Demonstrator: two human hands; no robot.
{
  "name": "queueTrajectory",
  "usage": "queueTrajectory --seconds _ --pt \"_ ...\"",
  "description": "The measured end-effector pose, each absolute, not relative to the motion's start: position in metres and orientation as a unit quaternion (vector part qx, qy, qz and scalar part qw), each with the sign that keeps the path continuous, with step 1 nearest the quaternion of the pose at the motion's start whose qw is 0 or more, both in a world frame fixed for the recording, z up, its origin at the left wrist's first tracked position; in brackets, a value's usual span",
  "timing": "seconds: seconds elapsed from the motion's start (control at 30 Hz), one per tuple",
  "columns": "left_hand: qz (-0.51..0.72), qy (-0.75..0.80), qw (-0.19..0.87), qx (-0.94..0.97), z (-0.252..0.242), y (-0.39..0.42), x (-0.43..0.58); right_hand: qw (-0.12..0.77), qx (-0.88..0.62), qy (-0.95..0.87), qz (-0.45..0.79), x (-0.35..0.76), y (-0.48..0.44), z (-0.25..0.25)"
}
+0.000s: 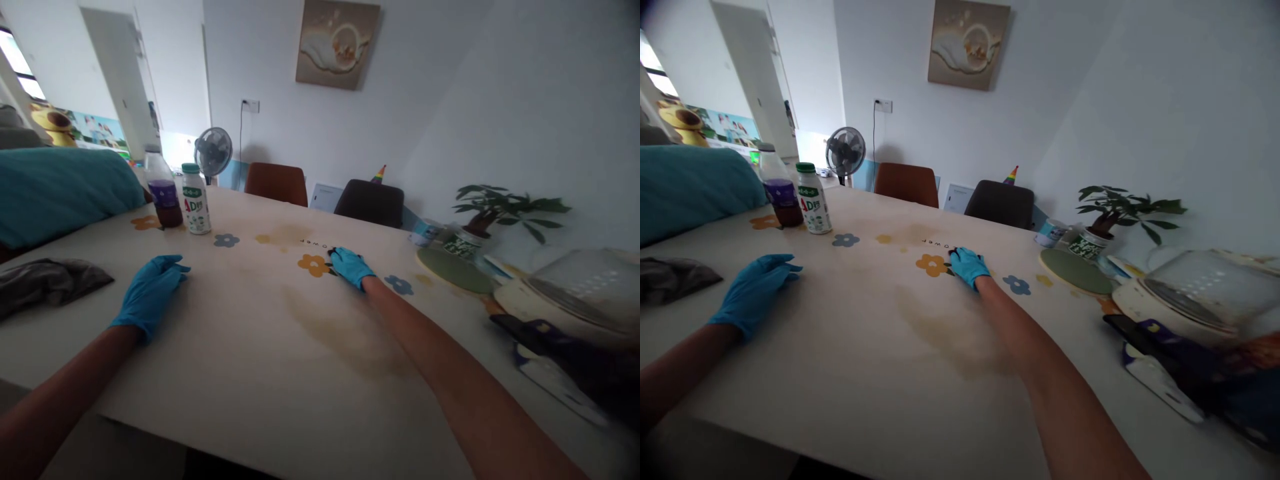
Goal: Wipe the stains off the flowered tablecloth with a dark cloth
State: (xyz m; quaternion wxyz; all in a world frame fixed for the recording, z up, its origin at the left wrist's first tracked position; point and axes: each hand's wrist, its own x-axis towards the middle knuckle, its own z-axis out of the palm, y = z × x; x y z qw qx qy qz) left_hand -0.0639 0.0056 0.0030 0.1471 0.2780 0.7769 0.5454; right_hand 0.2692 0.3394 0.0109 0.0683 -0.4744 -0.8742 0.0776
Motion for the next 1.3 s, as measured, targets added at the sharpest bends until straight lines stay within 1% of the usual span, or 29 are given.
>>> queueTrajectory --seconds 0.23,0.37,0.6,0.87,1.1,1.3 --pt "0.529 0.784 0.126 0.299 0.01 0.004 -0.056 0.062 -0.449 -0.889 0.071 0.302 0.312 -0.004" --pt "0.529 0.783 0.133 0.299 0.014 0.004 -0.05 0.067 -0.42 -0.902 0.071 0.304 0.315 -0.011" --pt "0.509 0.794 0.142 0.301 0.017 0.004 -0.043 0.076 -0.463 -0.88 0.068 0.262 0.371 -0.004" --pt "0.516 0.792 0.162 0.283 0.003 0.006 -0.045 0.075 -0.485 -0.868 0.081 0.18 0.45 0.0" --pt "0.523 0.794 0.164 0.262 0.001 0.004 -0.043 0.074 -0.427 -0.894 0.11 0.122 0.484 0.003" --pt "0.521 0.793 0.161 0.273 0.002 0.006 -0.043 0.064 -0.331 -0.932 0.135 0.123 0.449 0.001"
